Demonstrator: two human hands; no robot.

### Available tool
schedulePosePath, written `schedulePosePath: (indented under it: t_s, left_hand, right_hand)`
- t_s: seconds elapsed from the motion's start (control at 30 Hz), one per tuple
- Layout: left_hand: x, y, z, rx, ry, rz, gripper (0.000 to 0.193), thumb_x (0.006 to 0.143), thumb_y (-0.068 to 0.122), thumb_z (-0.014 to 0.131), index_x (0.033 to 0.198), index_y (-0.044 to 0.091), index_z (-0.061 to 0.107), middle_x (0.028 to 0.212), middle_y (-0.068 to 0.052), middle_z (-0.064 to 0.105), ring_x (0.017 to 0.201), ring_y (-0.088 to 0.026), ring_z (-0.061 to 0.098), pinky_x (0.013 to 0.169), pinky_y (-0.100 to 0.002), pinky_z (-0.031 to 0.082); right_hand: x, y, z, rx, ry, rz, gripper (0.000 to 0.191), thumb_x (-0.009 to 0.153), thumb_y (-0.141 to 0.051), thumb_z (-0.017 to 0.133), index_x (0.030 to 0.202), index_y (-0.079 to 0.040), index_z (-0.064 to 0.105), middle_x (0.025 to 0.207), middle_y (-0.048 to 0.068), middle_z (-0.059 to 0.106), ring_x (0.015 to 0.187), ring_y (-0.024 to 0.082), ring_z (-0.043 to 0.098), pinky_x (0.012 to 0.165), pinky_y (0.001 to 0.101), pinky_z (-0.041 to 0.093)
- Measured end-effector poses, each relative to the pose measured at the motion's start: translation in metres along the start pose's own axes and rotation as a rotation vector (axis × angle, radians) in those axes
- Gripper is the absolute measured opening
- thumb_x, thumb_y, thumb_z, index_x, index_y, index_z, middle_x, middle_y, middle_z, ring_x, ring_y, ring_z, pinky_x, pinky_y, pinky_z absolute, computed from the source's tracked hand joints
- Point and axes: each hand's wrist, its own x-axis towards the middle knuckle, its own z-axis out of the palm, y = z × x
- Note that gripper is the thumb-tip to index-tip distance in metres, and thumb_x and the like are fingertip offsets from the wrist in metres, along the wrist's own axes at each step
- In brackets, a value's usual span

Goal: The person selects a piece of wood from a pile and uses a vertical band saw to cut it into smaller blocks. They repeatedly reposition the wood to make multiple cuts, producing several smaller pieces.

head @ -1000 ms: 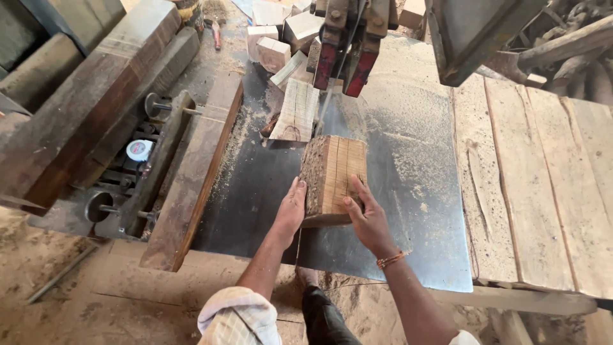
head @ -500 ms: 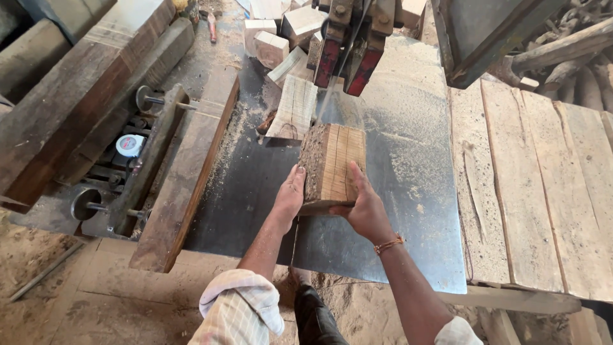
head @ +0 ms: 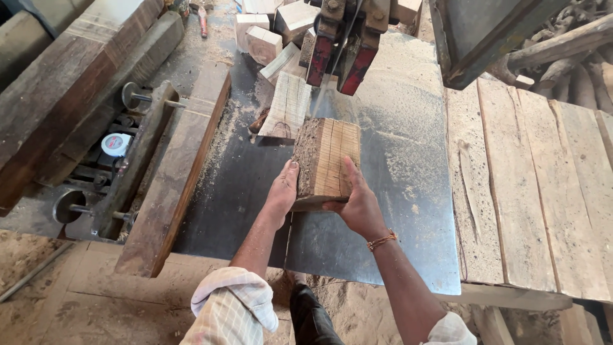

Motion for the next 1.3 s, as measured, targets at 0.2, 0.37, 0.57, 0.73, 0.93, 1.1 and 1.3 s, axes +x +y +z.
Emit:
schedulePosePath:
  t_s: [0.2, 0.37, 0.57, 0.73, 0.93, 1.1, 1.3]
  left_hand:
    - [-0.017, 0.010, 0.008, 0.129, 0.184, 0.093, 0.080, 0.099, 0.059, 0.045, 0.155, 0.002, 0.041, 0.146, -0.017, 0.062, 0.133, -0.024, 0.059, 0.111, -0.036, 0.044]
    - [-0.062, 0.014, 0.018, 0.327, 0.263, 0.013, 0.107, 0.084, 0.072, 0.062, 0.156, -0.001, 0.030, 0.146, -0.025, 0.053, 0.135, -0.033, 0.054, 0.108, -0.040, 0.045]
    - [-0.073, 0.016, 0.016, 0.340, 0.219, 0.082, 0.109, 0.080, 0.073, 0.062, 0.156, 0.001, 0.032, 0.142, -0.024, 0.058, 0.133, -0.033, 0.058, 0.106, -0.040, 0.047]
    - [-0.066, 0.014, 0.010, 0.483, 0.193, 0.112, 0.109, 0.083, 0.076, 0.060, 0.157, 0.000, 0.031, 0.140, -0.026, 0.059, 0.132, -0.036, 0.057, 0.108, -0.042, 0.046]
    - [-0.066, 0.012, 0.010, 0.493, 0.174, 0.086, 0.108, 0.083, 0.076, 0.058, 0.157, 0.001, 0.030, 0.137, -0.027, 0.061, 0.129, -0.037, 0.059, 0.106, -0.042, 0.047]
    - [-0.063, 0.011, 0.011, 0.479, 0.170, 0.119, 0.111, 0.082, 0.076, 0.058, 0.156, -0.001, 0.030, 0.133, -0.028, 0.064, 0.127, -0.037, 0.062, 0.104, -0.042, 0.050]
    - [-0.058, 0.012, 0.012, 0.477, 0.164, 0.107, 0.112, 0.083, 0.076, 0.059, 0.156, -0.003, 0.028, 0.133, -0.030, 0.062, 0.127, -0.037, 0.061, 0.104, -0.041, 0.050]
  right_hand:
    - [-0.003, -0.008, -0.002, -0.043, 0.003, 0.036, 0.121, 0.062, -0.024, 0.094, 0.161, -0.016, 0.024, 0.155, 0.015, 0.047, 0.139, 0.031, 0.053, 0.111, 0.0392, 0.048]
    - [0.000, -0.024, -0.004, -0.384, 0.010, 0.112, 0.120, 0.062, -0.041, 0.096, 0.156, -0.014, 0.027, 0.164, 0.026, 0.019, 0.126, 0.040, 0.059, 0.093, 0.0438, 0.057]
    - [0.000, -0.034, 0.007, -0.466, 0.059, 0.043, 0.118, 0.067, -0.046, 0.091, 0.155, 0.001, 0.028, 0.166, 0.023, 0.023, 0.117, 0.042, 0.065, 0.084, 0.0465, 0.060]
    - [-0.005, -0.033, 0.008, -0.448, 0.082, 0.012, 0.119, 0.066, -0.046, 0.091, 0.152, 0.006, 0.027, 0.164, 0.022, 0.025, 0.117, 0.040, 0.066, 0.083, 0.0462, 0.059]
    - [-0.003, -0.026, 0.009, -0.470, 0.082, 0.001, 0.120, 0.064, -0.045, 0.093, 0.152, 0.005, 0.028, 0.164, 0.022, 0.026, 0.119, 0.039, 0.064, 0.085, 0.0467, 0.059]
    - [-0.002, -0.028, 0.008, -0.481, 0.092, -0.029, 0.120, 0.062, -0.046, 0.093, 0.154, -0.001, 0.029, 0.163, 0.023, 0.025, 0.120, 0.039, 0.064, 0.082, 0.0462, 0.060]
    - [0.001, -0.036, 0.004, -0.505, 0.053, 0.033, 0.122, 0.063, -0.045, 0.093, 0.155, -0.001, 0.027, 0.164, 0.022, 0.024, 0.111, 0.041, 0.068, 0.081, 0.0457, 0.060]
